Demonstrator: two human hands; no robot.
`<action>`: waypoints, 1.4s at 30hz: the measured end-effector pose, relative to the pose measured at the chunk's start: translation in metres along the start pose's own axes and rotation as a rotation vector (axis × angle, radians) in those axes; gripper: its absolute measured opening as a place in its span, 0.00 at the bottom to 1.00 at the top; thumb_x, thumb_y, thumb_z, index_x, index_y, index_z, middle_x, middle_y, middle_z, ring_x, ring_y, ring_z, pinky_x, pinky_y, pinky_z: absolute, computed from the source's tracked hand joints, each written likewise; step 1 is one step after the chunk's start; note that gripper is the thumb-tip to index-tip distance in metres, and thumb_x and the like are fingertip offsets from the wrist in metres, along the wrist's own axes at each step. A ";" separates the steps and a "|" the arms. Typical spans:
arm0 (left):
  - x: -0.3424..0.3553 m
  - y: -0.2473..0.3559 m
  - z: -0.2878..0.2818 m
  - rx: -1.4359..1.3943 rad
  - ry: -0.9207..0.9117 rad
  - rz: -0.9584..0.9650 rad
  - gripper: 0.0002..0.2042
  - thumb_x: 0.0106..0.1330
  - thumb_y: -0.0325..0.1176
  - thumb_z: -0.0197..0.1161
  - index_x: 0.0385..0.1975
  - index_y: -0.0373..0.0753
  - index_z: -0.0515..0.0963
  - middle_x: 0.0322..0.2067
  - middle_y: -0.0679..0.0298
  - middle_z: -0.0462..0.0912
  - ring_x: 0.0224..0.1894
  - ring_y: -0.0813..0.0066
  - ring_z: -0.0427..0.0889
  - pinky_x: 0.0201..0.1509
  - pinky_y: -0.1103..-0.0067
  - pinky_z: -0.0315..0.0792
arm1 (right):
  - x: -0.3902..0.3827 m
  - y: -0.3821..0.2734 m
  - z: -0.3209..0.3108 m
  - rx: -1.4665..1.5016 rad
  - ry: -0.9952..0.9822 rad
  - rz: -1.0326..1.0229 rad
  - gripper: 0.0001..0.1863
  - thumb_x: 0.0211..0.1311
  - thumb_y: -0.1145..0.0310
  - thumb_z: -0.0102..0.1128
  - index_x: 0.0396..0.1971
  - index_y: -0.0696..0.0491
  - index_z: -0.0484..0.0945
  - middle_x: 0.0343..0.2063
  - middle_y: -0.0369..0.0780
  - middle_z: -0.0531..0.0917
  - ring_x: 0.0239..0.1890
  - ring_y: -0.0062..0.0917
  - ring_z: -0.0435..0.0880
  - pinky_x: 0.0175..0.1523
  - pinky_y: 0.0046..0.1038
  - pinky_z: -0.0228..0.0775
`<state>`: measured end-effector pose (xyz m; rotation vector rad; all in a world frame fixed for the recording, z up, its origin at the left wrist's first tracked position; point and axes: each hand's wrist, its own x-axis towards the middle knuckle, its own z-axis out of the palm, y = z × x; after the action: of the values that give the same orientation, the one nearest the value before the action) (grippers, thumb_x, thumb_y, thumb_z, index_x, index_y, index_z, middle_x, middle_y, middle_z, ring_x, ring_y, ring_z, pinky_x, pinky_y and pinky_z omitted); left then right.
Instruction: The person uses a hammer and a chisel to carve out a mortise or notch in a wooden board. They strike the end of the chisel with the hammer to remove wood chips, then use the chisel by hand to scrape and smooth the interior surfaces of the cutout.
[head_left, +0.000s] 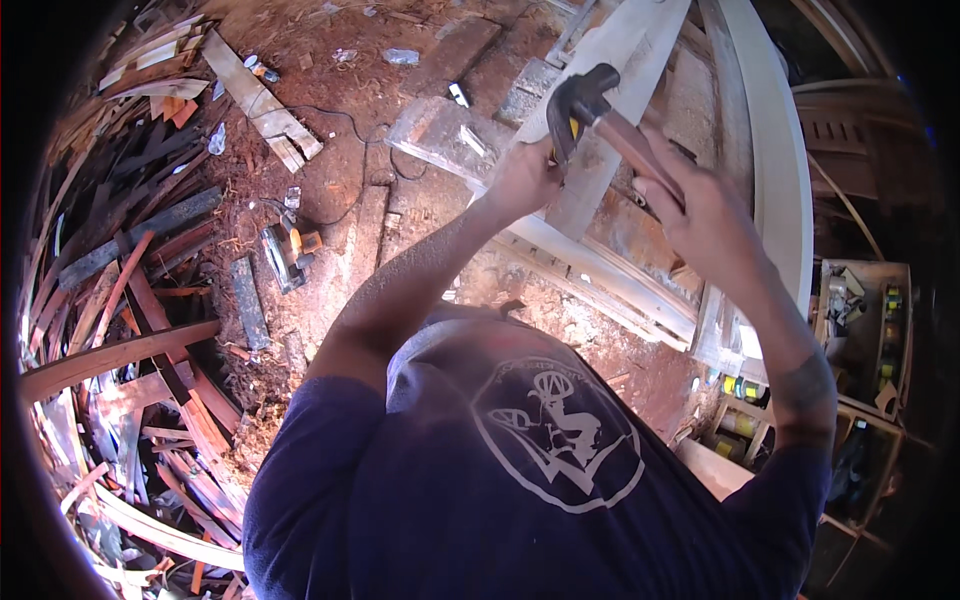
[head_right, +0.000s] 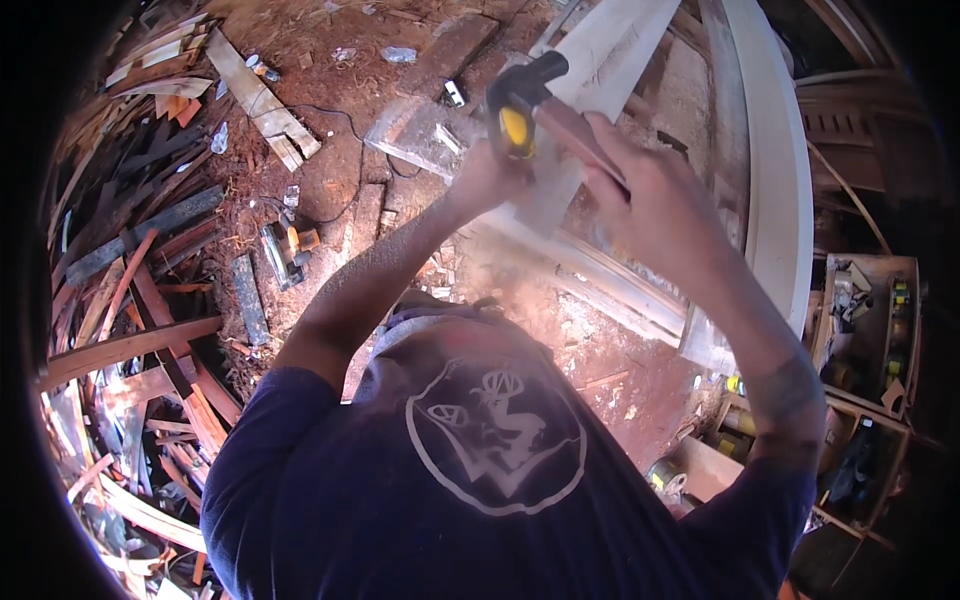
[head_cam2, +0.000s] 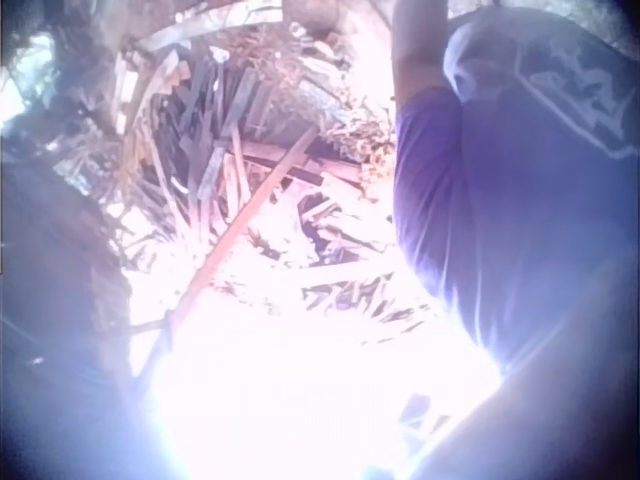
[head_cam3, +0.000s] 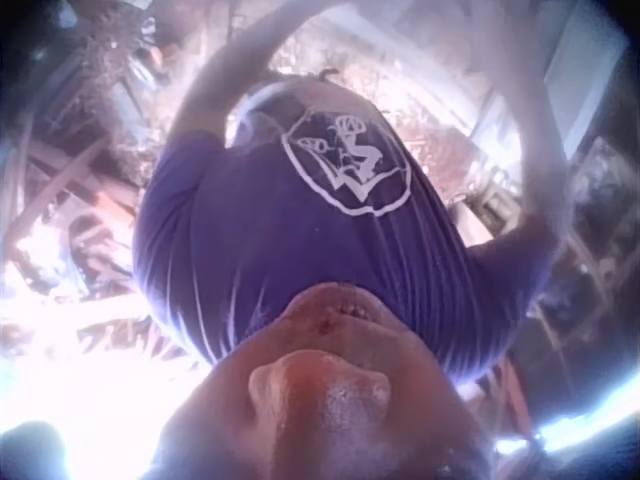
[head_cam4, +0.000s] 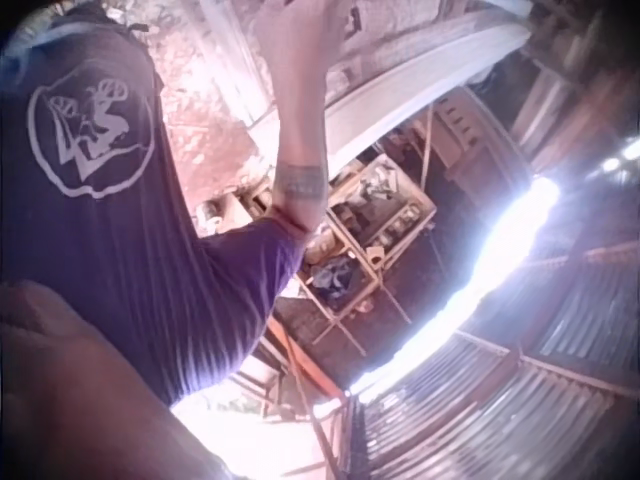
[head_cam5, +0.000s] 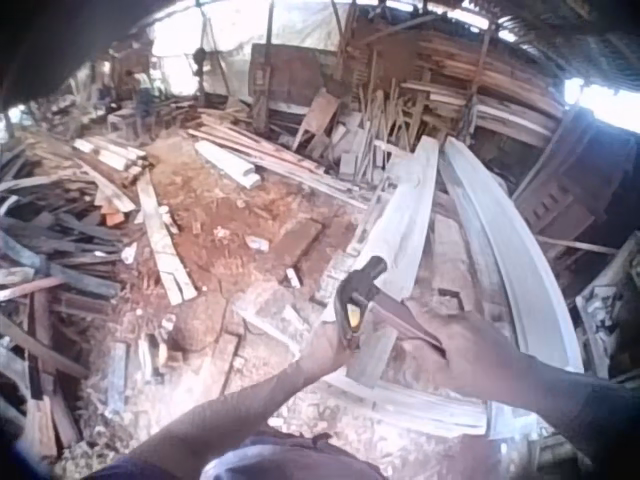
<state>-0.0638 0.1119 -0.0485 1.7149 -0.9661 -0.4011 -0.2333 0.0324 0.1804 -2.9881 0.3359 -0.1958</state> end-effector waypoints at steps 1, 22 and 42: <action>-0.001 -0.005 -0.001 0.005 0.010 0.000 0.13 0.60 0.28 0.67 0.45 0.39 0.79 0.32 0.46 0.86 0.38 0.41 0.85 0.45 0.54 0.79 | 0.001 -0.001 -0.006 0.001 0.003 -0.011 0.28 0.72 0.61 0.62 0.68 0.55 0.72 0.33 0.49 0.88 0.32 0.25 0.88 0.41 0.33 0.78; -0.003 -0.015 -0.003 0.014 -0.019 0.087 0.13 0.62 0.31 0.67 0.46 0.41 0.79 0.33 0.44 0.85 0.40 0.38 0.84 0.46 0.53 0.77 | -0.005 -0.009 -0.010 0.075 0.214 -0.048 0.29 0.71 0.62 0.62 0.70 0.45 0.71 0.37 0.53 0.88 0.42 0.38 0.90 0.52 0.35 0.80; -0.003 -0.026 0.003 0.155 -0.014 0.023 0.13 0.56 0.30 0.71 0.41 0.35 0.83 0.31 0.52 0.88 0.38 0.56 0.89 0.44 0.66 0.81 | -0.002 -0.026 -0.012 0.311 0.572 -0.104 0.29 0.71 0.62 0.62 0.71 0.45 0.69 0.36 0.50 0.88 0.36 0.43 0.90 0.43 0.40 0.80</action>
<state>-0.0574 0.1151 -0.0736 1.8409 -1.0492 -0.3312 -0.2311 0.0566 0.1956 -2.5867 0.1781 -1.0174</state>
